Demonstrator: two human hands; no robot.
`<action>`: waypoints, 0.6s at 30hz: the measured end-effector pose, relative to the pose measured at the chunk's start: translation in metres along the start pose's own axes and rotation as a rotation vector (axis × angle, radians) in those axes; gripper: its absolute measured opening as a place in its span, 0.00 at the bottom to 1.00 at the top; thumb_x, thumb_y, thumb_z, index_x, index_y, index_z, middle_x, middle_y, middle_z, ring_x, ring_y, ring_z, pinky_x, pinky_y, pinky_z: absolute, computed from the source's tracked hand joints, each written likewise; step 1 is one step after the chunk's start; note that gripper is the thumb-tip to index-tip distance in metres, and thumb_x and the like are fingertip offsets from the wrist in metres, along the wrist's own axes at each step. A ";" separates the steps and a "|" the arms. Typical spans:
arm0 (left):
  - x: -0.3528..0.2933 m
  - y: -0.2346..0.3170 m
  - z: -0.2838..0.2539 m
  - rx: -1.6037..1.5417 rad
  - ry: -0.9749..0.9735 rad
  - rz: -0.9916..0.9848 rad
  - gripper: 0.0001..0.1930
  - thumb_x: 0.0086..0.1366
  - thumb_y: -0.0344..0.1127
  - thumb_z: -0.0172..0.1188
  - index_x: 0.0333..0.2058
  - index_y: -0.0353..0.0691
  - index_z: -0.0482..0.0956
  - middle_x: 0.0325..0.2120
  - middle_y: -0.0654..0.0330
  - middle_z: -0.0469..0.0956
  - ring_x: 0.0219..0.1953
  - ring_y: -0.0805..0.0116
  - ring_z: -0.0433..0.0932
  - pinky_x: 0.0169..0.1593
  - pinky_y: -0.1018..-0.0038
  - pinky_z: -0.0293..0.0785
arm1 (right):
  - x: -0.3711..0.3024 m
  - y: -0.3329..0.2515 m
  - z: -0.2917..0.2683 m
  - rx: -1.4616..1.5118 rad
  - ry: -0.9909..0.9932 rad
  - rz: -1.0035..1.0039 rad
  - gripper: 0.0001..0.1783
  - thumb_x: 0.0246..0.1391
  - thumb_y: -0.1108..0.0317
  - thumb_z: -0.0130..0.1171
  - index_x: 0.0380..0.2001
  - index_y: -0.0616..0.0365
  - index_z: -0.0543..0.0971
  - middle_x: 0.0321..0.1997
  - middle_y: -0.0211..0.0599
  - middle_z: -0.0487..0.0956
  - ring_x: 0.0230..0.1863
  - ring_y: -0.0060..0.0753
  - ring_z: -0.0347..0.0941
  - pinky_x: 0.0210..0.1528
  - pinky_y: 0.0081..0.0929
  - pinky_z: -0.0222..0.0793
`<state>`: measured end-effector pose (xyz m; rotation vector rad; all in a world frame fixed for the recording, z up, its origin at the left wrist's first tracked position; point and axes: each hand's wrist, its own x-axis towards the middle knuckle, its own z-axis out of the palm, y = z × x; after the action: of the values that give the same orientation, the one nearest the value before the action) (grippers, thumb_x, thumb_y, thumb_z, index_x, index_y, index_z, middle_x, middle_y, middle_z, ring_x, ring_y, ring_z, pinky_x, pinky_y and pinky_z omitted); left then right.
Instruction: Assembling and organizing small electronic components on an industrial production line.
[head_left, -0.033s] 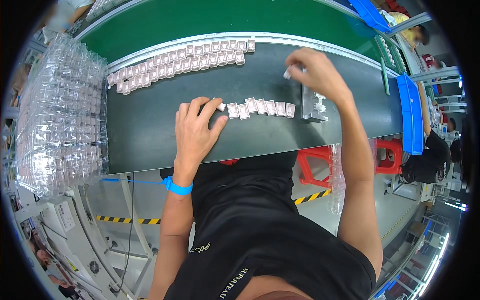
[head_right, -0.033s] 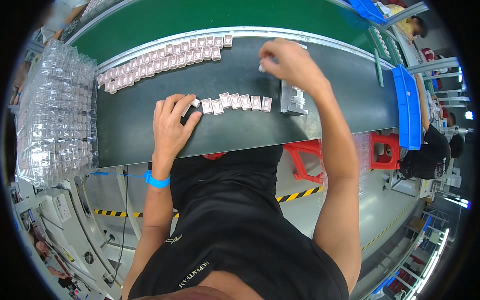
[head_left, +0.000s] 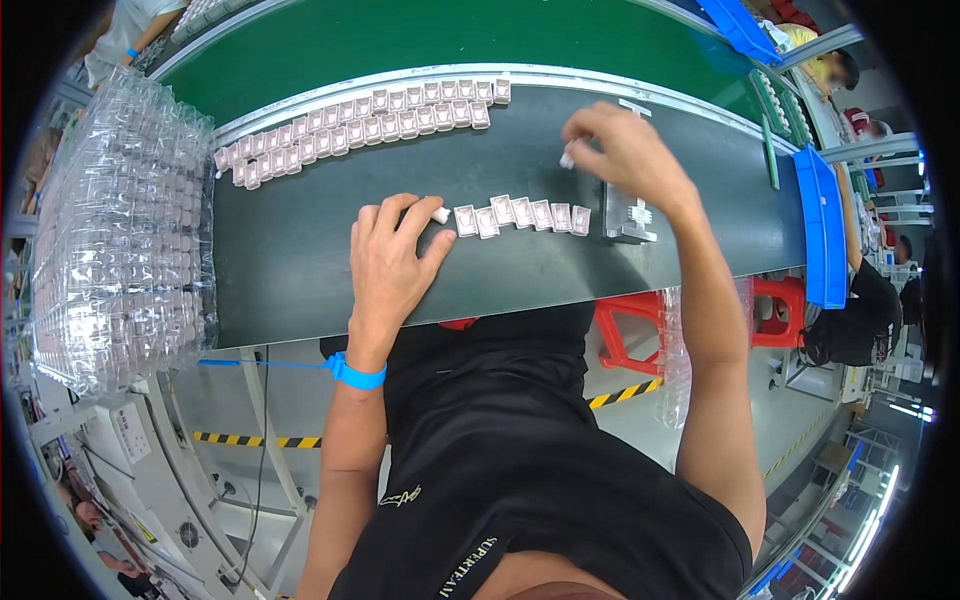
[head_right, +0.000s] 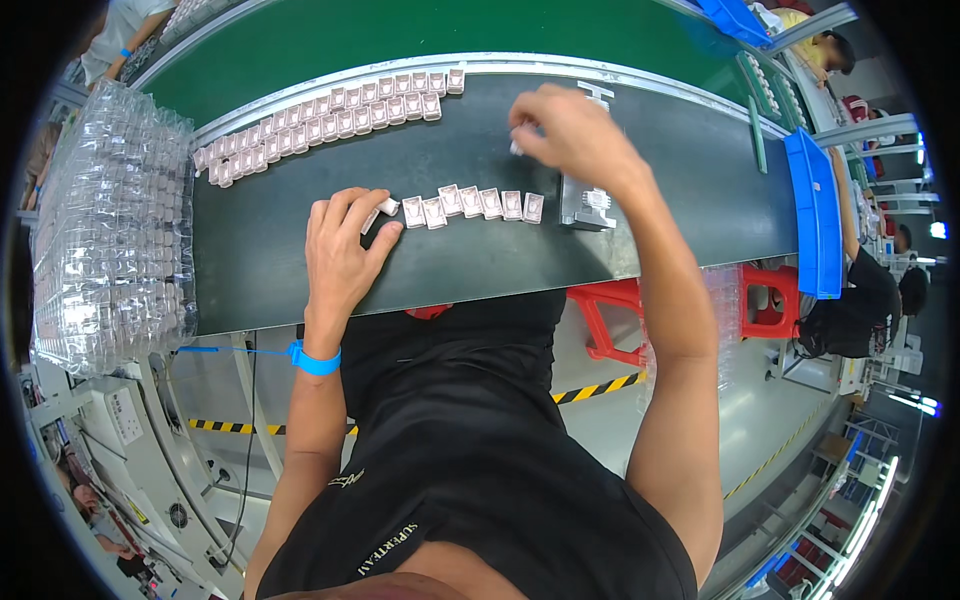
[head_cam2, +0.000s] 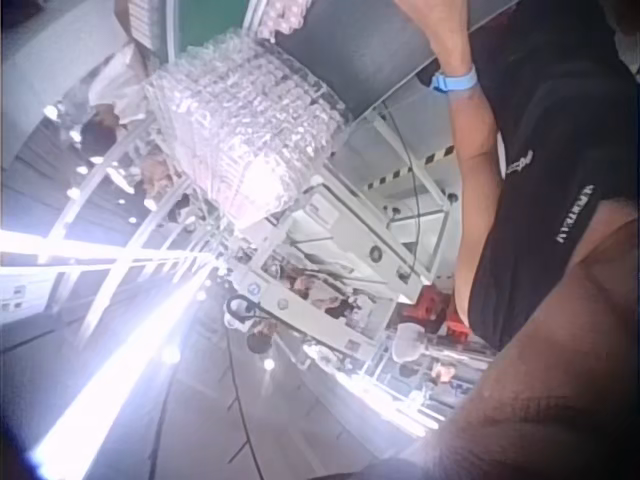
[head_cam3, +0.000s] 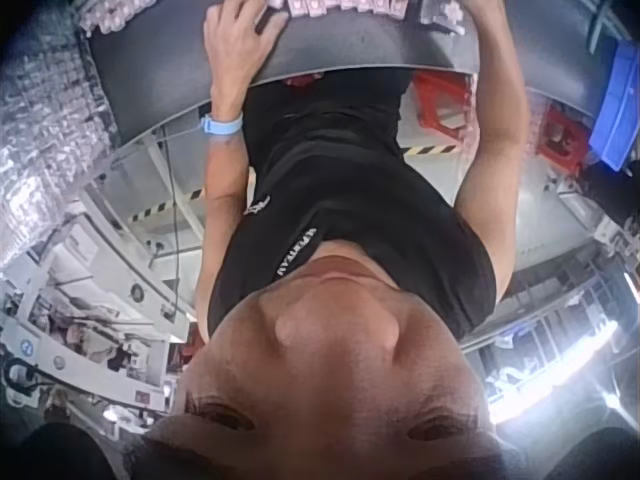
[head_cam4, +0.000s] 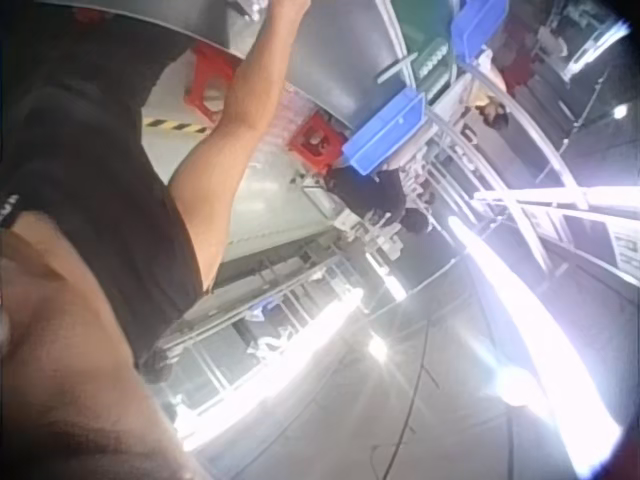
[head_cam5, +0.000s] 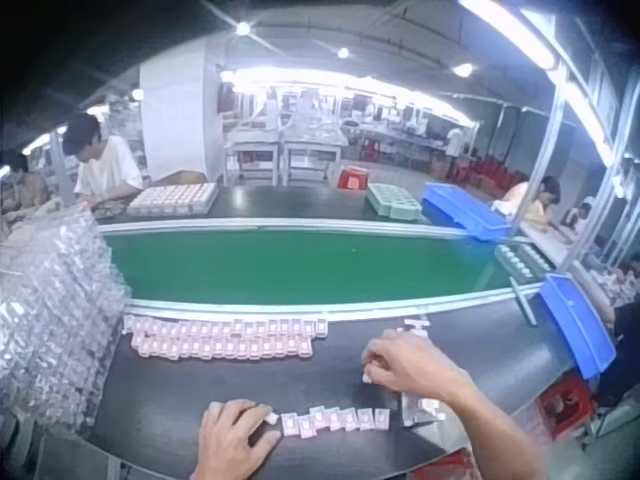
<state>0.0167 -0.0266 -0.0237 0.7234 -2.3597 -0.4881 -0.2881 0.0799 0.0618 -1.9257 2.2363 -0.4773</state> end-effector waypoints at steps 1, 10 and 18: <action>0.001 0.000 0.001 -0.001 -0.001 0.002 0.18 0.56 0.37 0.74 0.47 0.48 0.86 0.44 0.63 0.79 0.43 0.59 0.73 0.47 0.63 0.70 | 0.000 -0.007 0.008 -0.038 -0.043 0.014 0.11 0.57 0.64 0.62 0.39 0.58 0.83 0.38 0.43 0.83 0.43 0.46 0.81 0.46 0.40 0.75; 0.000 -0.006 0.000 -0.106 0.030 0.073 0.17 0.56 0.24 0.63 0.45 0.43 0.85 0.48 0.59 0.82 0.47 0.57 0.76 0.49 0.62 0.71 | 0.023 -0.057 0.031 0.142 -0.003 0.084 0.14 0.60 0.61 0.60 0.36 0.61 0.84 0.31 0.45 0.84 0.34 0.48 0.82 0.42 0.42 0.75; -0.010 -0.020 -0.017 -0.087 0.023 0.029 0.19 0.58 0.20 0.59 0.49 0.39 0.83 0.47 0.56 0.82 0.48 0.54 0.77 0.52 0.61 0.72 | 0.033 -0.101 0.039 0.346 -0.025 0.030 0.14 0.60 0.62 0.61 0.36 0.64 0.84 0.29 0.43 0.84 0.31 0.42 0.82 0.39 0.37 0.75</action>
<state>0.0421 -0.0389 -0.0258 0.6511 -2.3088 -0.5634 -0.1864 0.0294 0.0621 -1.7094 2.0039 -0.7725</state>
